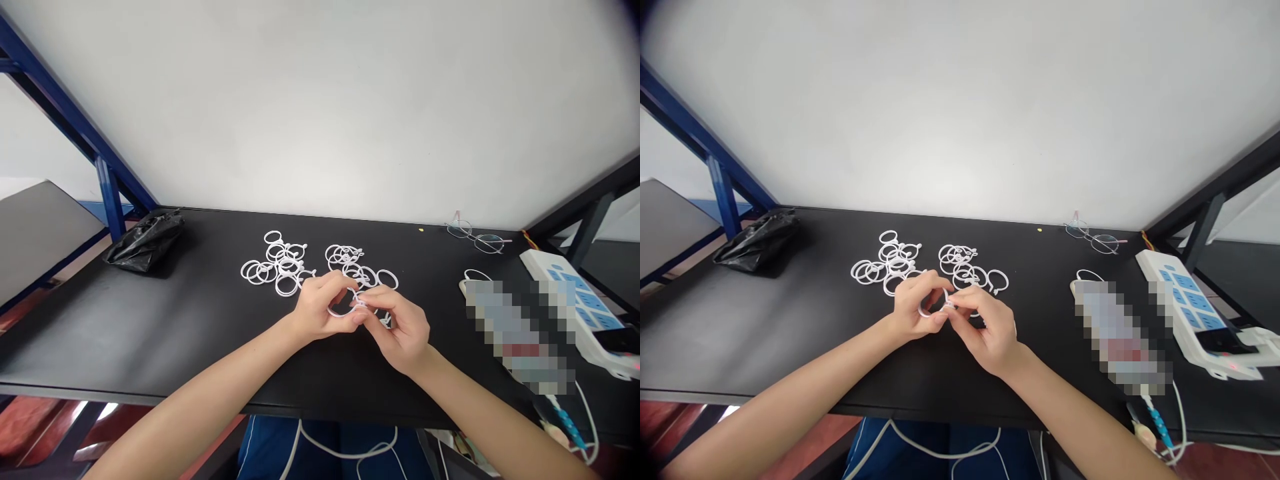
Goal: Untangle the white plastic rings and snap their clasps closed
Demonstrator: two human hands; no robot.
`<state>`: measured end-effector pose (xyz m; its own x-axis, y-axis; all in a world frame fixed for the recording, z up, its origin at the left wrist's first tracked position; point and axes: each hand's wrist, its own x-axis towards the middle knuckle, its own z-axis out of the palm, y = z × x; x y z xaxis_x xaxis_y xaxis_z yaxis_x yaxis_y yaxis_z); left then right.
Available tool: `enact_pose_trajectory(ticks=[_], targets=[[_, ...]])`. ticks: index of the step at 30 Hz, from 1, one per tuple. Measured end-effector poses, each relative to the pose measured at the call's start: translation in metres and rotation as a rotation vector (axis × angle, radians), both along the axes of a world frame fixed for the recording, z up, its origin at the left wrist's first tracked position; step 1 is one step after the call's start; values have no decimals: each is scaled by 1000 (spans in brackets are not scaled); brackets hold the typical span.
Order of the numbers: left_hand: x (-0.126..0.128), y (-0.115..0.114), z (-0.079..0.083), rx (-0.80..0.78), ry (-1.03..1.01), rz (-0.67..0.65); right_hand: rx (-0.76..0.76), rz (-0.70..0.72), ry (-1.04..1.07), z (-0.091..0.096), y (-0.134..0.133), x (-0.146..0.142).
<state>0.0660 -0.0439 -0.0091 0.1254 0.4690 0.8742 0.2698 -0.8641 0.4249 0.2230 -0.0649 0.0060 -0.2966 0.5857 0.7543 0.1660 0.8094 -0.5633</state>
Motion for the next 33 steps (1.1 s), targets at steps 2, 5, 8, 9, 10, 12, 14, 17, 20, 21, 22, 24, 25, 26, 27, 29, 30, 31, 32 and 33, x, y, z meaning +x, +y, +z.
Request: enact_pose_trajectory(ticks=[2,5,8,9,10,12,14,17,20,21,22,24,25,26,27,29,30,31,32,33], targets=[[0,-1,2,6,-8,21,2,18,-44,0,0,1],[0,-2,5,11,-4,20,-29,32,-120,-2,1,4],[0,-2,6,15,23,0,-22,8,-221,-5,1,5],[0,-2,6,15,34,0,-10,-1,-257,-5,1,5],[0,-3,6,15,43,2,-1,-8,-288,-5,2,4],[0,-2,5,12,55,6,11,-8,-317,-4,2,3],[0,-2,5,6,55,3,18,10,-321,-3,3,2],[1,-2,5,-24,21,-28,5,43,-317,-1,3,2],[1,-4,5,-105,-42,-46,-14,38,-302,-2,4,3],[1,-4,5,-143,-65,-45,-16,29,-296,-3,4,3],[1,-5,5,-183,-86,-47,-21,20,-292,-3,4,3],[2,-7,6,-273,-125,-71,-41,12,-296,-3,4,3],[2,-7,6,-315,-139,-92,-54,12,-302,-3,4,3],[2,-8,6,-351,-150,-114,-67,13,-309,-3,3,3],[2,-8,6,-379,-157,-130,-80,13,-314,-2,3,3],[2,-9,6,-411,-164,-132,-95,14,-319,-1,3,2],[3,-10,6,-413,-163,-120,-98,16,-319,-1,2,2],[3,-10,7,-410,-159,-103,-99,16,-317,-1,2,2],[3,-10,7,-403,-152,-85,-96,14,-317,-1,3,2],[3,-11,7,-396,-143,-71,-91,7,-319,-2,3,3]])
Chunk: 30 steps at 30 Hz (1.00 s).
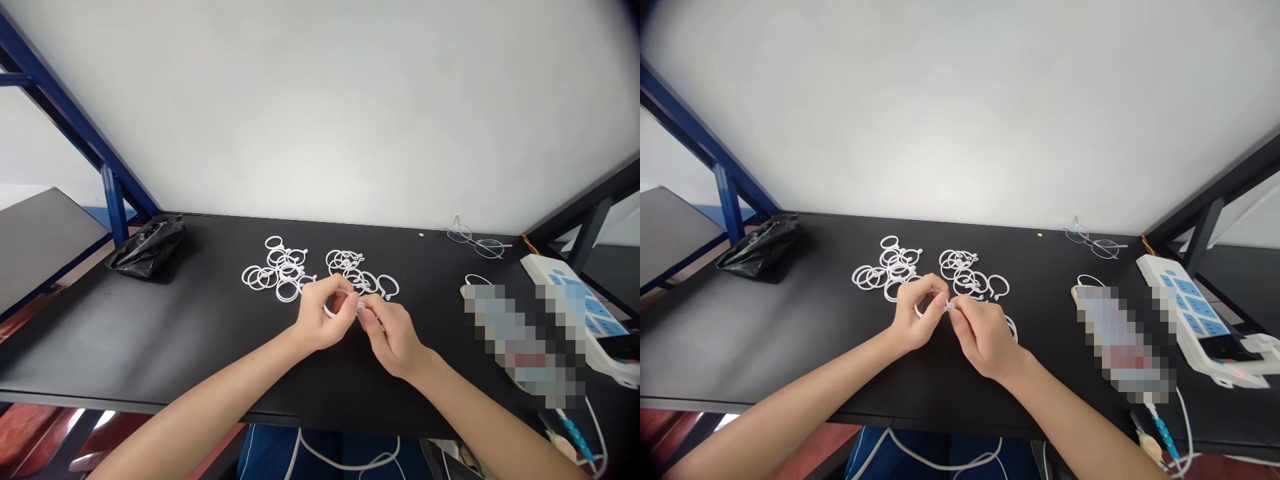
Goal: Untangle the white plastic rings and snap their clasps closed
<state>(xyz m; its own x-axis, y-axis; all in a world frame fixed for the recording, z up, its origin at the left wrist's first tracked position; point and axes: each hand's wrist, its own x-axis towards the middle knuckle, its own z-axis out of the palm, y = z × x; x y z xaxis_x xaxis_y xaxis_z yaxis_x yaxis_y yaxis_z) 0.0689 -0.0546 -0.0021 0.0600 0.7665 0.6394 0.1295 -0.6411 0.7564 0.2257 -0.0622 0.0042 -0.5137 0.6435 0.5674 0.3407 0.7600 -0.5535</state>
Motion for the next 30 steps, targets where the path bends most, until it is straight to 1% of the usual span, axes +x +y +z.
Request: enact_pose_trajectory(ticks=[4,6,19,30], targets=[[-1,0,2,10,31,41,39,-52,-24,-3,1,1],[-1,0,3,15,40,55,46,-56,-32,-3,1,1],[-4,-2,7,57,63,36,69,13,-44,-3,0,0],[-5,-1,8,71,71,19,117,28,-76,-3,0,0]])
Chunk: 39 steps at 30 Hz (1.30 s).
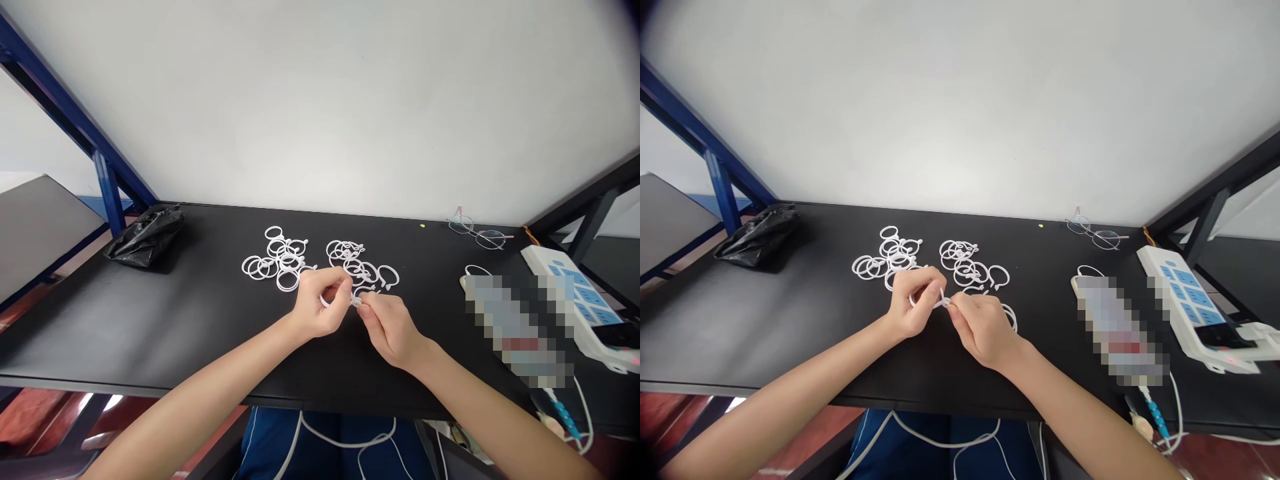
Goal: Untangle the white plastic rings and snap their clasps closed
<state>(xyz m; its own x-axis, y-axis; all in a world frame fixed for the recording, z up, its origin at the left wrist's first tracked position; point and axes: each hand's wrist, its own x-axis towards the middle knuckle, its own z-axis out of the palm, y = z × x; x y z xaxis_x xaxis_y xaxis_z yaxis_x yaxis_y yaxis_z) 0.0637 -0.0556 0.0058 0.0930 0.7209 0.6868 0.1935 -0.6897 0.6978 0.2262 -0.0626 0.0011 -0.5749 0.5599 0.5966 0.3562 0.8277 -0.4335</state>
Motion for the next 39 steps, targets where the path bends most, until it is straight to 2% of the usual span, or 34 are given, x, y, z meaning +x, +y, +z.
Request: enact_pose_trajectory(ticks=[16,29,39], targets=[[-1,-2,-2,-37,25,-23,7,20,2,-4,-3,-3],[-1,-2,-2,-36,-3,-55,-37,45,12,-5,-5,-3],[-2,0,-3,-92,-5,-60,-88,42,13,-4,-3,-2]])
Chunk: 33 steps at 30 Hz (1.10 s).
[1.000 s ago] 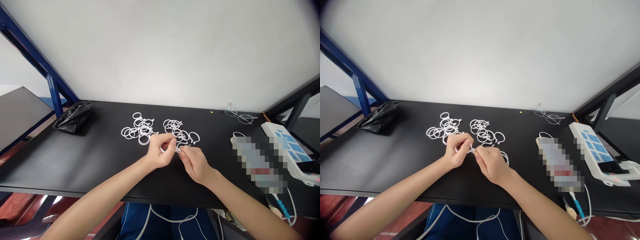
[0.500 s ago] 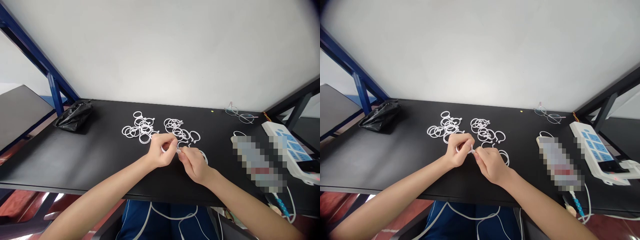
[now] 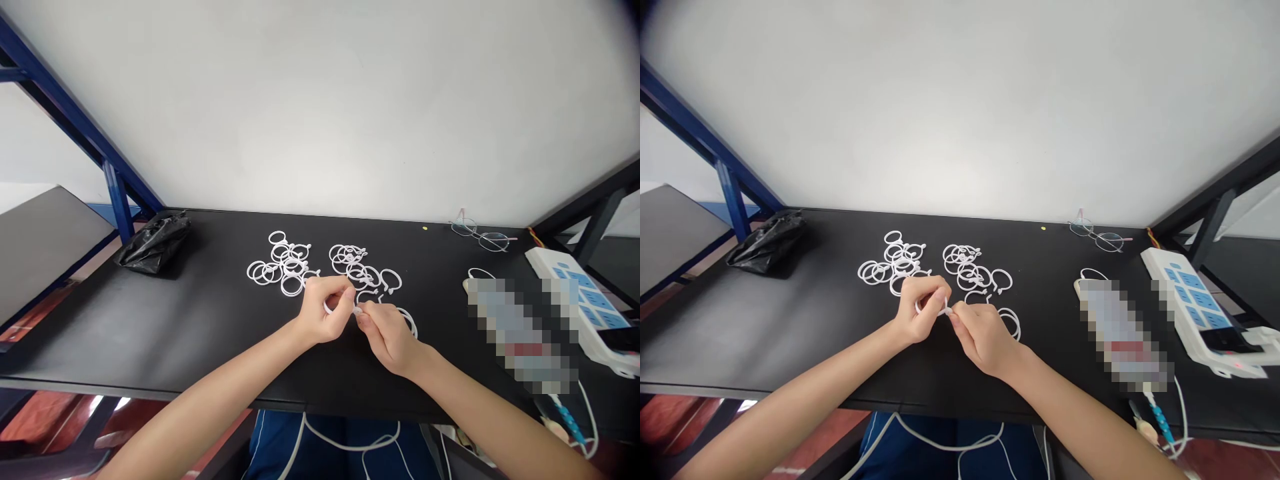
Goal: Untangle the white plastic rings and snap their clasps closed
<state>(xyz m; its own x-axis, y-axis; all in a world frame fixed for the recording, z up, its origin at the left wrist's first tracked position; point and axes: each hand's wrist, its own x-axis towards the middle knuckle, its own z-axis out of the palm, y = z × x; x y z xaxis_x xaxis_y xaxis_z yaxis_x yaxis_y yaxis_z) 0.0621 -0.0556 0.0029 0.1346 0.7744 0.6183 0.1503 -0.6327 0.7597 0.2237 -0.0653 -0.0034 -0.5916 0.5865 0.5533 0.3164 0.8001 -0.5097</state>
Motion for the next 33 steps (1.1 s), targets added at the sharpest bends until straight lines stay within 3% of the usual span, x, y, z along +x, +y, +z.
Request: enact_pose_trajectory(ticks=[9,13,15,17,19,21,24,28,33], targets=[[-1,4,3,-19,40,8,-88,11,-13,3,4,-1],[-9,8,2,64,134,32,34,3,65,11,14,10],[-18,14,2,172,213,88,94,-183,240,14,24,22],[-30,21,3,311,314,174,63,-421,422,15,35,34],[-42,28,5,364,426,278,12,-559,506,15,45,43],[-51,34,6,300,562,393,-32,-618,470,14,52,46],[-60,41,4,114,725,504,-83,-583,292,13,57,43],[-65,45,-3,-47,841,540,-110,-456,71,12,58,40],[-67,47,-6,-106,896,552,-167,-395,-31,6,60,42]])
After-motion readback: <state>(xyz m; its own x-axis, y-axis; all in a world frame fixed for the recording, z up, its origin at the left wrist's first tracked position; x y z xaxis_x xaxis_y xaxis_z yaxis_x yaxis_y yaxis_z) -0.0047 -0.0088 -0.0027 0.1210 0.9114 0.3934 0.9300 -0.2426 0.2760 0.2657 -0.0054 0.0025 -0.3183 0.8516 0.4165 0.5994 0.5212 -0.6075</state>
